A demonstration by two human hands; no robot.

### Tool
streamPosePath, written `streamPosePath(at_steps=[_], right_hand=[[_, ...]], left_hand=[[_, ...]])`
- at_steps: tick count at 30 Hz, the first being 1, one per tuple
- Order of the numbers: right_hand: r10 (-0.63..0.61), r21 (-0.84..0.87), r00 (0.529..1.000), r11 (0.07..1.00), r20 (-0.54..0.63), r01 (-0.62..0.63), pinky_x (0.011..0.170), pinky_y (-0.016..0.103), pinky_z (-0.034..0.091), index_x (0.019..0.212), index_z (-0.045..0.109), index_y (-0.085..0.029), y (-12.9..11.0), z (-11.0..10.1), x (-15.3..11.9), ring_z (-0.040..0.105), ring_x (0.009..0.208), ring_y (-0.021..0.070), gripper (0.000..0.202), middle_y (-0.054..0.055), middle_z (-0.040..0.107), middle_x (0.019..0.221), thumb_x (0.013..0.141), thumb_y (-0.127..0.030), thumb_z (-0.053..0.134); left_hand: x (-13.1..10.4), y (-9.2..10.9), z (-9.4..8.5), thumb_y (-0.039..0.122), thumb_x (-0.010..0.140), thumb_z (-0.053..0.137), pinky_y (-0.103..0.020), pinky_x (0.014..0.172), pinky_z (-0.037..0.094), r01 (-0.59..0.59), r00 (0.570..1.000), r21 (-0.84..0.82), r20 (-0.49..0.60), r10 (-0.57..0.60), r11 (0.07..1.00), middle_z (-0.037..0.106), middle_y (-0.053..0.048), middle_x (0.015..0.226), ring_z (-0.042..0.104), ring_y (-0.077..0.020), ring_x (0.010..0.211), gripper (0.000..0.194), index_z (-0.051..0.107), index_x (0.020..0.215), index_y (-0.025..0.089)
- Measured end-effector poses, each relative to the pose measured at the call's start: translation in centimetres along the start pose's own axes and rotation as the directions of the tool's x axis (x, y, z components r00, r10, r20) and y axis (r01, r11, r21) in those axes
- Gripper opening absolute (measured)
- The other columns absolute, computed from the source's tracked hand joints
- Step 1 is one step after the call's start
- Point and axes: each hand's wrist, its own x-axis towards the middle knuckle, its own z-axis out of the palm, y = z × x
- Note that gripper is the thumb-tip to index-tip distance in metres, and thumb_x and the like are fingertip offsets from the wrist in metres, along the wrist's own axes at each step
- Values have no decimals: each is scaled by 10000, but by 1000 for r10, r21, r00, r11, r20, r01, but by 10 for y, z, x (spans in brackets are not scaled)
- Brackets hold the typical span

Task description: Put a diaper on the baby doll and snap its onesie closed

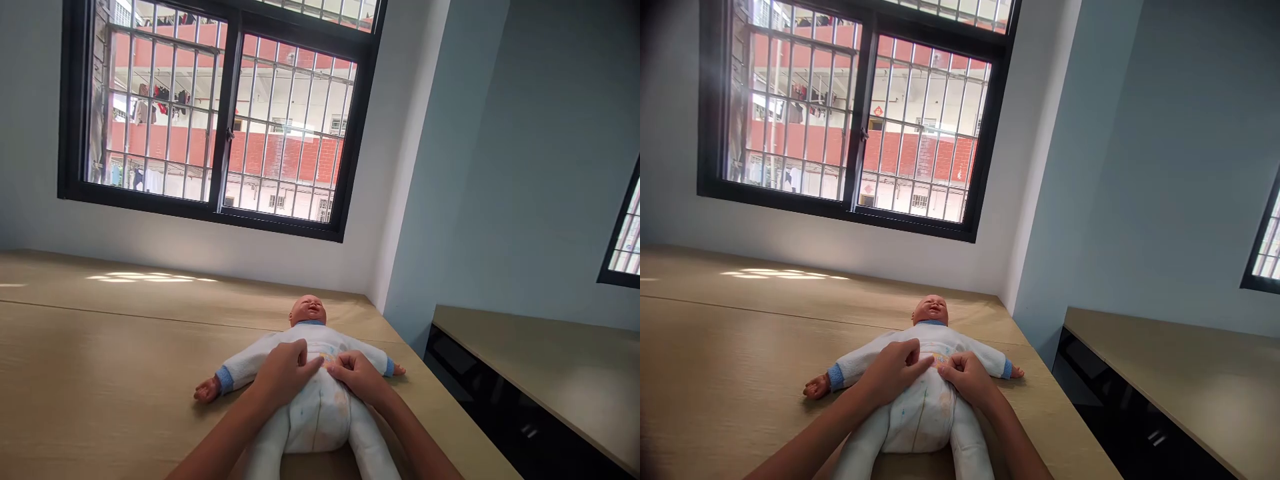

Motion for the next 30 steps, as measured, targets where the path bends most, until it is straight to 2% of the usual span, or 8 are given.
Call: streamPosePath(at_steps=[2, 9, 13, 15, 17, 20, 24, 30], right_hand=[[6, -10, 1000, 1000, 1, -6, 490, 255, 166, 549, 409, -194, 0, 0, 1, 228, 503, 77, 481, -63, 308, 499, 776, -559, 625], [5, -32, 1000, 999, -7, -5, 492, 260, 169, 545, 386, -198, 1, 1, 1, 225, 515, 81, 502, -56, 294, 519, 770, -590, 604], [-28, -36, 999, 999, -35, 27, 509, 281, 192, 531, 343, -208, -4, 3, -1, 238, 533, 104, 526, -39, 278, 528, 750, -603, 613], [-42, -30, 998, 999, -51, 41, 516, 293, 197, 535, 339, -210, -6, 4, -3, 241, 537, 111, 513, -34, 277, 530, 759, -584, 609], [-56, -29, 997, 998, -61, 54, 519, 295, 203, 545, 347, -209, -8, 5, -4, 244, 542, 108, 478, -39, 279, 537, 782, -546, 591], [-85, -58, 989, 995, -117, 79, 526, 283, 229, 564, 380, -202, -7, 7, -3, 276, 556, 106, 410, -44, 314, 547, 796, -470, 586], [-141, -140, 969, 983, -201, 114, 551, 264, 281, 621, 461, -183, -5, 9, -3, 353, 593, 111, 302, -36, 416, 594, 808, -382, 591], [-157, -275, 967, 956, -199, 99, 556, 246, 307, 661, 493, -179, -12, 9, -8, 413, 595, 109, 277, -34, 489, 613, 817, -377, 608]], left_hand=[[-1, 2, 1, 533, 835, 512, -289, 576, 257, -3, 1000, 38, 15, 3, 999, 581, -20, 678, 519, -188, 649, 349, 486, 707, 210], [-1, 11, 4, 288, 924, 365, -303, 623, 291, 6, 1000, 197, -14, -3, 980, 662, -73, 800, 607, -215, 760, 214, 509, 788, 207], [0, -2, -12, 258, 905, 386, -308, 620, 308, 140, 990, 292, -75, -123, 946, 670, -95, 842, 623, -232, 780, 178, 529, 816, 200], [0, -13, -22, 177, 852, 427, -301, 615, 316, 235, 971, 342, -114, -209, 910, 663, -92, 857, 620, -231, 795, 113, 535, 828, 195], [0, -21, -29, 59, 762, 446, -293, 634, 334, 276, 959, 385, -164, -229, 881, 649, -84, 892, 607, -229, 855, 186, 539, 852, 192], [-1, -18, -30, -6, 703, 445, -282, 716, 376, 150, 975, 324, -203, -87, 934, 624, -61, 916, 566, -208, 929, 269, 532, 855, 197], [-6, 4, -13, 81, 775, 467, -273, 744, 398, -74, 992, 131, -93, 86, 989, 604, -31, 837, 541, -181, 838, 138, 524, 789, 205], [-10, 15, 3, 125, 836, 429, -306, 766, 404, -110, 992, 187, -40, 120, 976, 603, -64, 889, 529, -211, 884, 150, 564, 828, 191]])
